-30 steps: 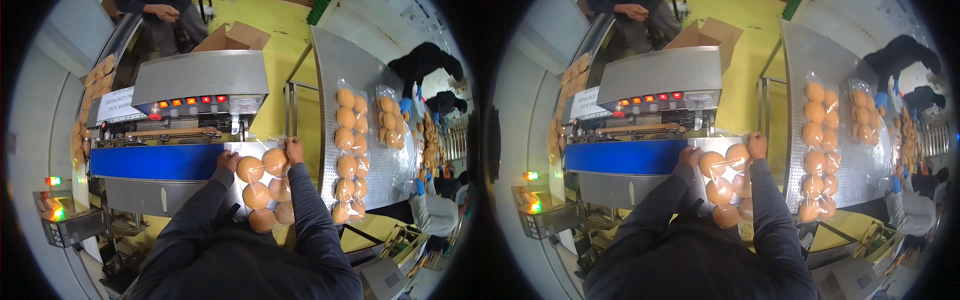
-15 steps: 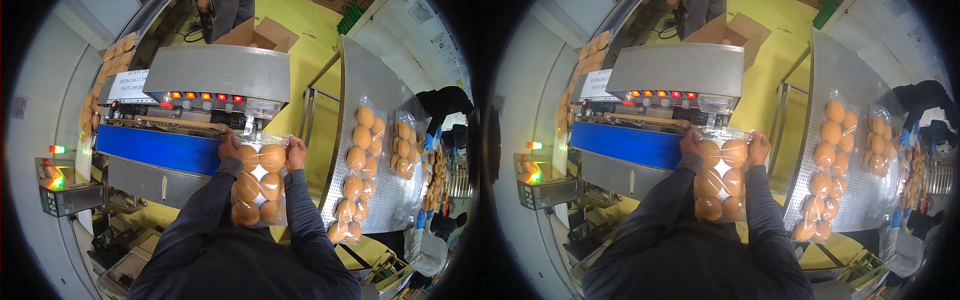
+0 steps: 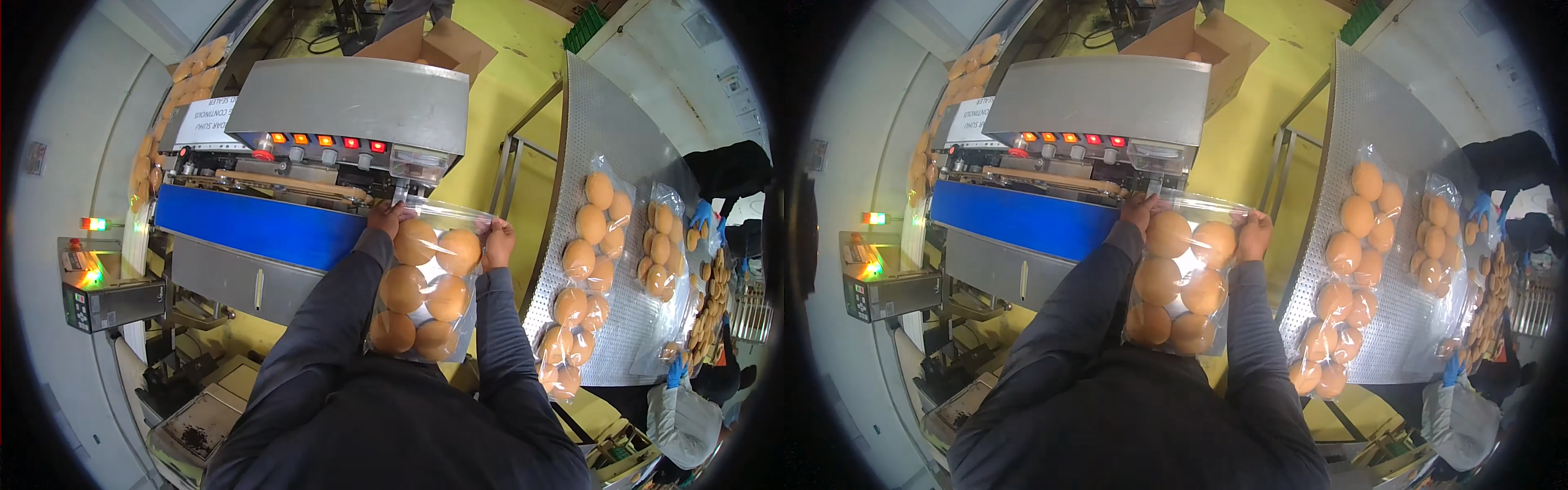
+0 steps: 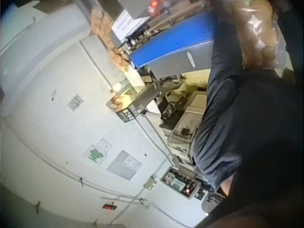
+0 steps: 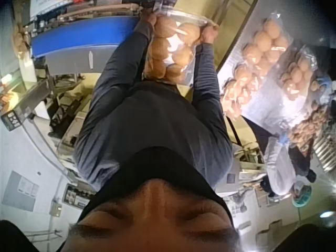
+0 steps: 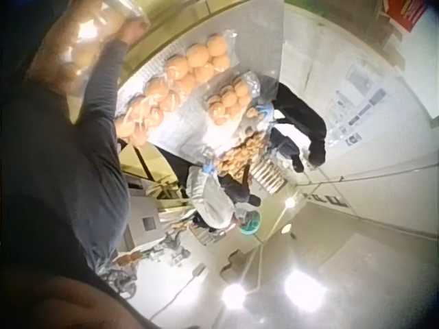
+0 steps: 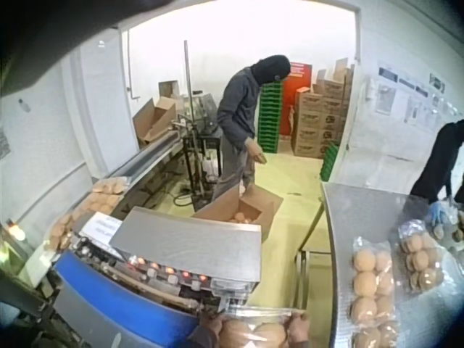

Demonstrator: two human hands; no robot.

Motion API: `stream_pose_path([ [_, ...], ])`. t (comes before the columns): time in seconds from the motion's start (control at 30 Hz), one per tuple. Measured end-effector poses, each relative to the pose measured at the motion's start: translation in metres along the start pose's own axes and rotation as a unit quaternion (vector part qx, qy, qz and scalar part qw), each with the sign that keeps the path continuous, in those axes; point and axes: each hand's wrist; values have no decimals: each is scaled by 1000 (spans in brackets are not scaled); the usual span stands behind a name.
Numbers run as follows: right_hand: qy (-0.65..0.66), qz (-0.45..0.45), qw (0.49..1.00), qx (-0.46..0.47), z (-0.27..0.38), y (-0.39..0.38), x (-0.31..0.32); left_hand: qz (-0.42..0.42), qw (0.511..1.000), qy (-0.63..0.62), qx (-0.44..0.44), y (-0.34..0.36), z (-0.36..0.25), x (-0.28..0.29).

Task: The person places buns into clear plastic bags and feeds them onto a conveyor belt for sealing. They then pick up the sealed packages from the end of the belt and place them onto a metal table.

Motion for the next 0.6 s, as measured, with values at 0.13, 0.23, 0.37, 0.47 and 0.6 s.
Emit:
stream_pose_path([
  [0.13,27,20,999,3,1,1,1,-11,1000,0,-27,-1,4,-6],
  [0.23,30,19,999,-3,1,3,0,-5,999,-17,-44,-4,2,-10],
  [0.37,-6,17,1000,8,0,2,0,-104,983,118,-100,-14,13,-8],
  [0.47,-48,6,998,33,1,-2,-1,-245,928,216,-181,-13,47,5],
  [0.6,-77,-30,995,56,-4,-13,-6,-286,921,191,-185,-20,61,4],
])
Point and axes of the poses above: each hand's wrist, its own y-axis towards the middle knuckle, its own x-axis out of the back of the hand, z = x × y, and after that the axes turned 8 degrees about x, right-handed
